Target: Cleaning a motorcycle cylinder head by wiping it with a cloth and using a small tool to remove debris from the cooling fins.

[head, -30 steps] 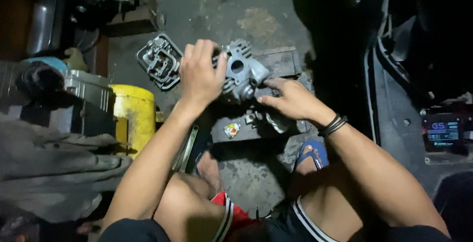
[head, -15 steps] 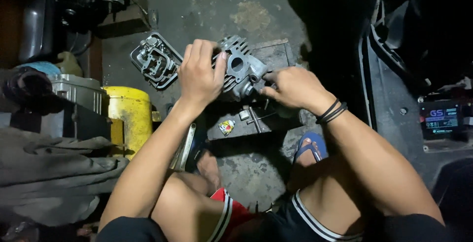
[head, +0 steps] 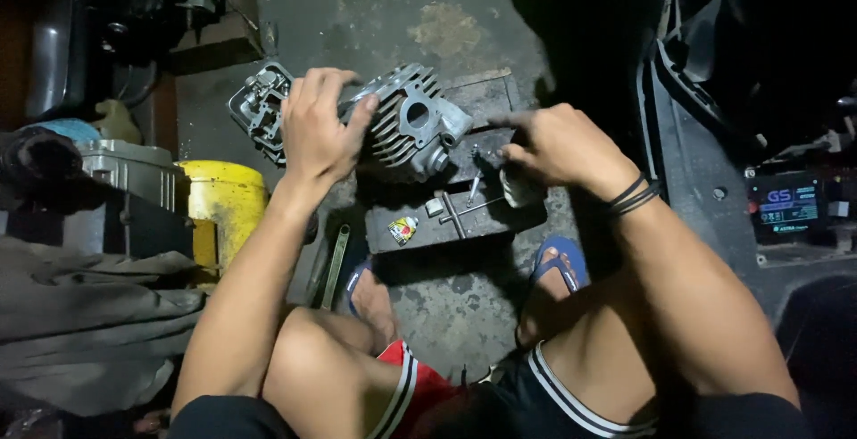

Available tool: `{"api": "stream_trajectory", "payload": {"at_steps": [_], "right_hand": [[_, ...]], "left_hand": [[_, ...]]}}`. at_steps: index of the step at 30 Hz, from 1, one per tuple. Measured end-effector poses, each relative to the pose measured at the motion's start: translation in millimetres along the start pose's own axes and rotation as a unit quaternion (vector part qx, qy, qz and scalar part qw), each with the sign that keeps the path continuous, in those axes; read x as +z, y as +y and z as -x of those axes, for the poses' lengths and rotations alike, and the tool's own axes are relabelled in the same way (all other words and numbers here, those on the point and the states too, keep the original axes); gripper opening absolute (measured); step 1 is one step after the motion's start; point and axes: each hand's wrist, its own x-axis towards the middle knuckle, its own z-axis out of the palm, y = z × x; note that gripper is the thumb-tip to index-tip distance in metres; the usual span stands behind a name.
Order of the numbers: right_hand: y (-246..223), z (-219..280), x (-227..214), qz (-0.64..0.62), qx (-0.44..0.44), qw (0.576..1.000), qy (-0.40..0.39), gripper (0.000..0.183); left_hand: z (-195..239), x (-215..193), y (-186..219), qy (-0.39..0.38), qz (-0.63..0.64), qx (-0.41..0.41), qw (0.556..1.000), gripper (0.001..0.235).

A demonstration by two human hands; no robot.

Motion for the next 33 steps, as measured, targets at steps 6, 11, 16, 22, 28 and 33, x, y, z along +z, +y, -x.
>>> {"api": "stream_trajectory", "payload": {"at_steps": [6, 11, 16, 22, 28, 33], "right_hand": [[9.4, 3.6, 1.9, -0.045, -0.076, 0.989, 0.120, 0.028], [42.5, -11.3, 18.5, -0.100, -0.172, 0.948, 0.249, 0.029], [25.4, -3.6, 3.9, -0.193, -0.198, 0.890, 0.364, 0.034], [-2.7, 4.1, 1.6, -0.307, -0.180, 0.865, 0.354, 0.028], [-8.1, -0.5, 6.2, -0.367, -0.199, 0.820, 0.392, 0.024], [-13.9, -1.2, 8.0, -0.373, -0.182, 0.825, 0.383, 0.021]], "left_hand": [[-3.8, -10.7, -14.8, 0.006, -0.006, -0.005, 1.000, 0.066], [0.1, -38.3, -1.8, 0.045, -0.007, 0.023, 0.999, 0.045], [7.7, -77.8, 51.5, 0.080, 0.001, 0.040, 0.996, 0.027], [24.6, -86.4, 63.7, 0.059, 0.011, 0.053, 0.997, 0.028], [36.8, -75.4, 37.8, 0.016, -0.031, 0.042, 0.999, 0.034], [44.2, -69.8, 25.6, -0.127, -0.074, 0.015, 0.989, 0.065]]}}
